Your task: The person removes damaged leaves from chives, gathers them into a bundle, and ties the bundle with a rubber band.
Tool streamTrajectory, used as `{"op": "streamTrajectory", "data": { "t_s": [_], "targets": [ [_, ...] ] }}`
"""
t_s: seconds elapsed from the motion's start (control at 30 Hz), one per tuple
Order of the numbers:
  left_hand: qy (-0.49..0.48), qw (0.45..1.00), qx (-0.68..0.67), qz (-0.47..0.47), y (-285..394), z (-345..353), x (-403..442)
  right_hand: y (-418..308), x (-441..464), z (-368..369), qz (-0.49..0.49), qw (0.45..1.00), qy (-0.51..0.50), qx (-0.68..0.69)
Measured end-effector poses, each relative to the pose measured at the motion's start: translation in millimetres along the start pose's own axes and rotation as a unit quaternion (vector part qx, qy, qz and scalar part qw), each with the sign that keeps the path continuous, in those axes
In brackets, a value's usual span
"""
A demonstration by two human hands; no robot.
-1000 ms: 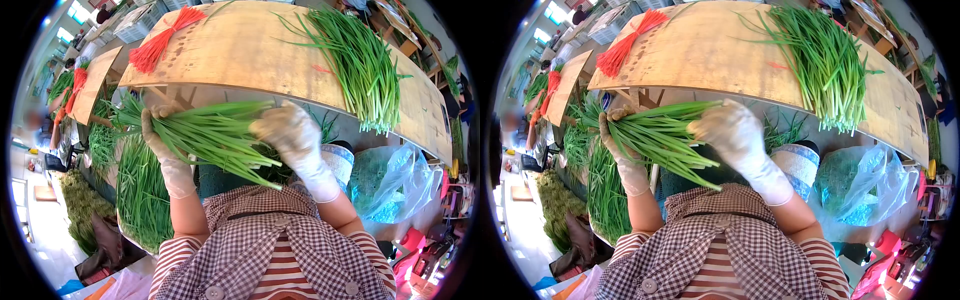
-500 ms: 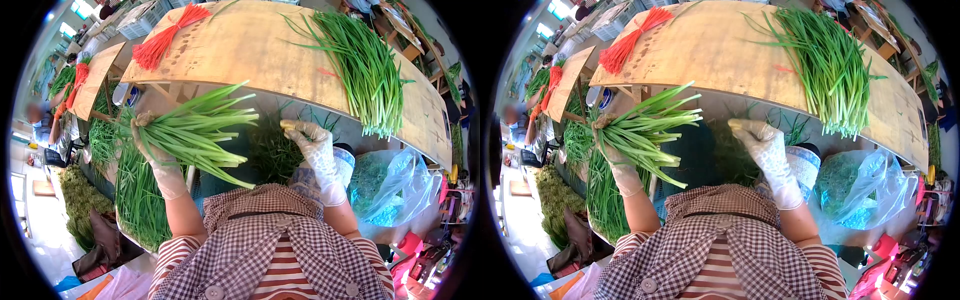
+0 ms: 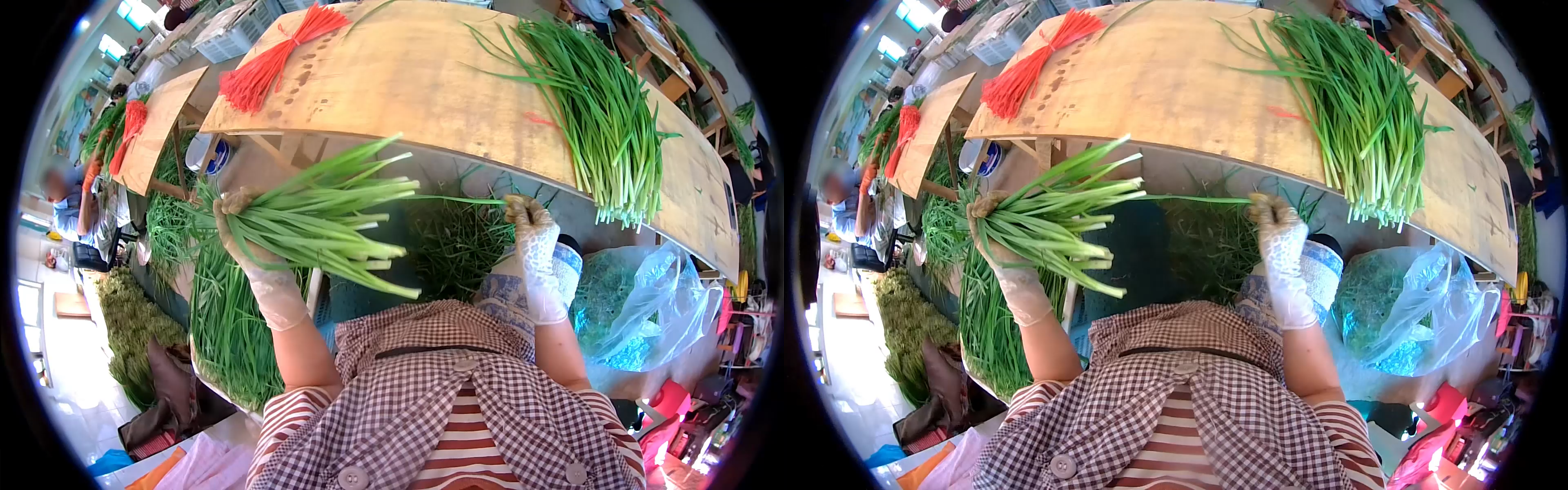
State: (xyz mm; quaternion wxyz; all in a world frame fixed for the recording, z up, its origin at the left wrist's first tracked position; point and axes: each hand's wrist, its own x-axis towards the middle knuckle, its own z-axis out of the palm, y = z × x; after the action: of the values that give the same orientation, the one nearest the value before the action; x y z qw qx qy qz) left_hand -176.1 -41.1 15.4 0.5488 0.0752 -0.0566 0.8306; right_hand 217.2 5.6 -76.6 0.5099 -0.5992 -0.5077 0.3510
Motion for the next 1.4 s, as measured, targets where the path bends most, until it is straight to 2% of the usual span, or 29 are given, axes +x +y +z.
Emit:
{"op": "streamTrajectory", "data": {
  "t_s": [0.03, 0.1, 0.13, 0.17, 0.2, 0.23, 0.3, 0.37, 0.43, 0.5, 0.53, 0.6, 0.7, 0.73, 0.77, 0.8, 0.87, 0.9, 0.93, 0.97, 1.0, 1.03, 1.07, 1.1, 1.13, 1.17, 1.23, 1.33, 1.4],
  "targets": [
    [0.008, 0.999, 0.04, 0.011, -0.1, 1.1, -3.0, 31.3, 7.8, -14.3, -0.013, 0.976, 0.003, -0.219],
    [0.017, 0.992, 0.118, 0.036, -5.3, 6.0, -4.2, 44.4, 7.9, -33.1, -0.094, 0.892, -0.086, -0.434],
    [0.015, 0.998, 0.053, 0.003, -5.2, 5.3, -3.4, 22.0, 3.6, -27.8, -0.101, 0.944, -0.077, -0.303],
    [0.03, 0.997, 0.069, 0.024, -10.7, 9.4, -3.5, -27.2, -7.5, -17.4, -0.103, 0.979, -0.066, -0.166],
    [0.046, 0.994, 0.086, 0.043, -20.6, 17.0, -5.1, -73.6, -18.4, -11.2, -0.103, 0.993, -0.053, -0.025],
    [0.062, 0.991, 0.102, 0.062, -26.8, 21.2, -5.5, -107.3, -27.1, -12.6, -0.093, 0.991, -0.092, 0.025],
    [0.061, 0.987, 0.135, 0.062, -32.3, 23.0, -3.6, -157.3, -40.8, -17.7, -0.221, 0.969, -0.109, -0.003],
    [0.067, 0.979, 0.172, 0.082, -44.5, 29.2, -5.8, -166.9, -40.4, -14.7, -0.429, 0.887, -0.086, -0.148],
    [0.066, 0.982, 0.167, 0.058, -50.9, 30.7, -8.5, -172.0, -38.5, 7.8, -0.502, 0.822, -0.107, -0.244],
    [0.072, 0.984, 0.157, 0.038, -61.0, 34.0, -11.3, -156.5, -34.3, 34.0, -0.591, 0.759, -0.069, -0.262],
    [0.095, 0.985, 0.139, 0.032, -64.0, 31.2, -11.6, -148.7, -29.8, 41.3, -0.59, 0.758, -0.102, -0.258],
    [0.113, 0.973, 0.198, 0.026, -71.7, 30.6, -13.6, -142.4, -22.8, 49.7, -0.586, 0.754, -0.165, -0.249],
    [0.127, 0.972, 0.199, 0.018, -69.9, 28.6, -12.8, -151.9, -18.9, 42.1, -0.477, 0.855, -0.201, -0.039],
    [0.131, 0.971, 0.199, 0.023, -67.4, 30.0, -12.6, -148.1, -12.2, 40.9, -0.433, 0.871, -0.208, 0.102],
    [0.137, 0.97, 0.199, 0.029, -64.5, 30.3, -13.3, -147.5, -14.9, 22.3, -0.255, 0.897, -0.251, 0.259],
    [0.119, 0.973, 0.194, 0.037, -58.0, 25.7, -12.5, -156.9, -15.9, 0.5, -0.211, 0.913, -0.203, 0.283],
    [0.082, 0.978, 0.183, 0.051, -41.3, 13.3, -8.2, -146.5, -2.6, -25.5, -0.168, 0.81, -0.2, 0.525],
    [0.071, 0.985, 0.148, 0.053, -36.4, 13.1, -7.4, -149.8, -1.1, -38.8, -0.091, 0.779, -0.194, 0.589],
    [0.059, 0.99, 0.113, 0.054, -32.2, 13.6, -7.1, -130.5, 3.6, -54.9, -0.099, 0.879, -0.18, 0.43],
    [0.047, 0.994, 0.077, 0.055, -30.8, 14.1, -7.9, -108.6, 6.0, -63.5, -0.103, 0.948, -0.16, 0.254],
    [0.038, 0.994, 0.09, 0.055, -31.5, 19.2, -10.1, -98.8, 2.9, -57.7, -0.128, 0.977, -0.17, -0.011],
    [0.044, 0.991, 0.103, 0.068, -31.4, 18.6, -9.8, -99.9, -2.7, -49.3, -0.144, 0.936, -0.168, -0.275],
    [0.05, 0.989, 0.117, 0.081, -29.4, 18.4, -8.5, -103.7, -15.5, -43.0, -0.154, 0.934, -0.179, -0.268],
    [0.055, 0.985, 0.13, 0.094, -28.7, 18.2, -7.0, -116.5, -28.1, -36.7, -0.107, 0.96, -0.219, -0.136],
    [0.057, 0.985, 0.137, 0.091, -30.6, 19.0, -7.3, -139.8, -40.7, -34.6, 0.036, 0.961, -0.272, -0.032],
    [0.061, 0.984, 0.145, 0.088, -33.5, 20.6, -9.0, -140.2, -50.3, -27.6, 0.001, 0.962, -0.273, 0.006],
    [0.065, 0.982, 0.163, 0.078, -38.2, 24.0, -8.1, -134.5, -56.6, -7.0, -0.223, 0.949, -0.219, -0.043],
    [0.109, 0.966, 0.222, 0.07, -44.9, 26.9, -6.3, -128.8, -51.1, 4.4, -0.371, 0.885, -0.196, -0.2],
    [0.126, 0.961, 0.243, 0.048, -47.2, 36.1, -8.0, -140.4, -43.6, 4.8, -0.335, 0.881, -0.164, -0.293]
  ]
}}
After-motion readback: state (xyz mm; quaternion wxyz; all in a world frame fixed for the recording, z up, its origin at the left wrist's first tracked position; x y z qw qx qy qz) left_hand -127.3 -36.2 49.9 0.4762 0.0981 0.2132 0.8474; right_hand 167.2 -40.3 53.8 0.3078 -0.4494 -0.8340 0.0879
